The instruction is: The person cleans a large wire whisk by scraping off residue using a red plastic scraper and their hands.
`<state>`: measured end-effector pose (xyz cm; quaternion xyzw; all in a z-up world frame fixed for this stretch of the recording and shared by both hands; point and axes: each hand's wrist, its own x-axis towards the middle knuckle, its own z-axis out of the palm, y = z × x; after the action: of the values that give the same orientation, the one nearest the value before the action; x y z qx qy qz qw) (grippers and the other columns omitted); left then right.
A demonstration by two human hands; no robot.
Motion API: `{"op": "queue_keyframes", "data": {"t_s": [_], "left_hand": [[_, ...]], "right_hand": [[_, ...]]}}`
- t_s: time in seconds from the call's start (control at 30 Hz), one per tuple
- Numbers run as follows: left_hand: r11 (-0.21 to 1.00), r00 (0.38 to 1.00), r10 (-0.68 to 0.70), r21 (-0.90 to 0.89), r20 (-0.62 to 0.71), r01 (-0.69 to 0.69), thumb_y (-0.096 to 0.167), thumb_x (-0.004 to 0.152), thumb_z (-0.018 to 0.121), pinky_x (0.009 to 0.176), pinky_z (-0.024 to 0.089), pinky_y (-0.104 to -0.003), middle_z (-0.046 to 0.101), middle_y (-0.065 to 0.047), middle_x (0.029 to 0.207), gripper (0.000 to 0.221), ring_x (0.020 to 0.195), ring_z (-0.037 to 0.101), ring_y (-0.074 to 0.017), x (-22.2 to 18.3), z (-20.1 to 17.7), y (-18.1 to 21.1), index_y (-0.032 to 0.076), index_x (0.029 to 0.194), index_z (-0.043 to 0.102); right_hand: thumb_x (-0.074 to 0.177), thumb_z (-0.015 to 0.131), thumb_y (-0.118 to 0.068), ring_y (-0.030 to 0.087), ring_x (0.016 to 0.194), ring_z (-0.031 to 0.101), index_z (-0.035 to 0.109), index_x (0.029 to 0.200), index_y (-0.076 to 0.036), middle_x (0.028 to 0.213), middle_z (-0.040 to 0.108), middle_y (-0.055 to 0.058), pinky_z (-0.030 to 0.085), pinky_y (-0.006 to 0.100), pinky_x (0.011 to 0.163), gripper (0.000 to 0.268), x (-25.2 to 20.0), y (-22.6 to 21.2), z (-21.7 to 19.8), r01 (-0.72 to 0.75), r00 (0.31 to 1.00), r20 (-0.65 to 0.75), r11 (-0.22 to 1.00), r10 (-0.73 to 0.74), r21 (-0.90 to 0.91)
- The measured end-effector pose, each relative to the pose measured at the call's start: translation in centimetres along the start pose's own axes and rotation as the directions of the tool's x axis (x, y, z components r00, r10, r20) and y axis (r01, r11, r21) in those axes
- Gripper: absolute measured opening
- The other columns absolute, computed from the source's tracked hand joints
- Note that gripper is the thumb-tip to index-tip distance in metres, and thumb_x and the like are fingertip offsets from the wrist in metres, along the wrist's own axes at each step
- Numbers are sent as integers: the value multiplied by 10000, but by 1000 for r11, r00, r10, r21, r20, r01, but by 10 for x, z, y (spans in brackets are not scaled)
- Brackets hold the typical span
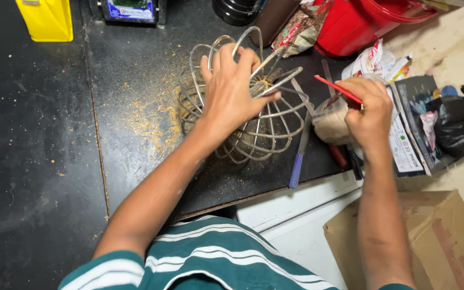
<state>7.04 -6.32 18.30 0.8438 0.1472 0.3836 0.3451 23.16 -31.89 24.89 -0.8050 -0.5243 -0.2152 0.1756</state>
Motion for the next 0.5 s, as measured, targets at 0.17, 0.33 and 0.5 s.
{"op": "queue_keyframes", "data": {"t_s": [0.17,0.33,0.5], "left_hand": [[985,982,171,-21,84,-169,377,659,975,1050,259,-575,494,-124,1074,572,1106,523,-324,16,-2,-10,114,1023,621],[839,832,531,38,160,-543,312,548,957,968,316,-547,523,-151,1065,696,1058,544,-340,10,-29,-14,38,1068,586],[894,883,448,-86,142,-440,272,700,929,873,358,-445,538,-93,1042,524,1013,558,-295,-3,-49,-22,82,1020,561]], "right_hand": [[647,559,94,339,1055,625,759,1164,-70,1136,748,109,504,414,962,578,11,-35,-26,38,982,186,999,-38,4],[555,681,-1,323,990,629,746,1066,-54,1032,737,95,486,436,852,518,-5,-47,42,126,927,353,992,-129,29],[628,741,-66,289,982,612,739,1097,-51,1011,702,61,470,442,840,469,-30,-50,100,97,982,175,988,-75,-122]]}}
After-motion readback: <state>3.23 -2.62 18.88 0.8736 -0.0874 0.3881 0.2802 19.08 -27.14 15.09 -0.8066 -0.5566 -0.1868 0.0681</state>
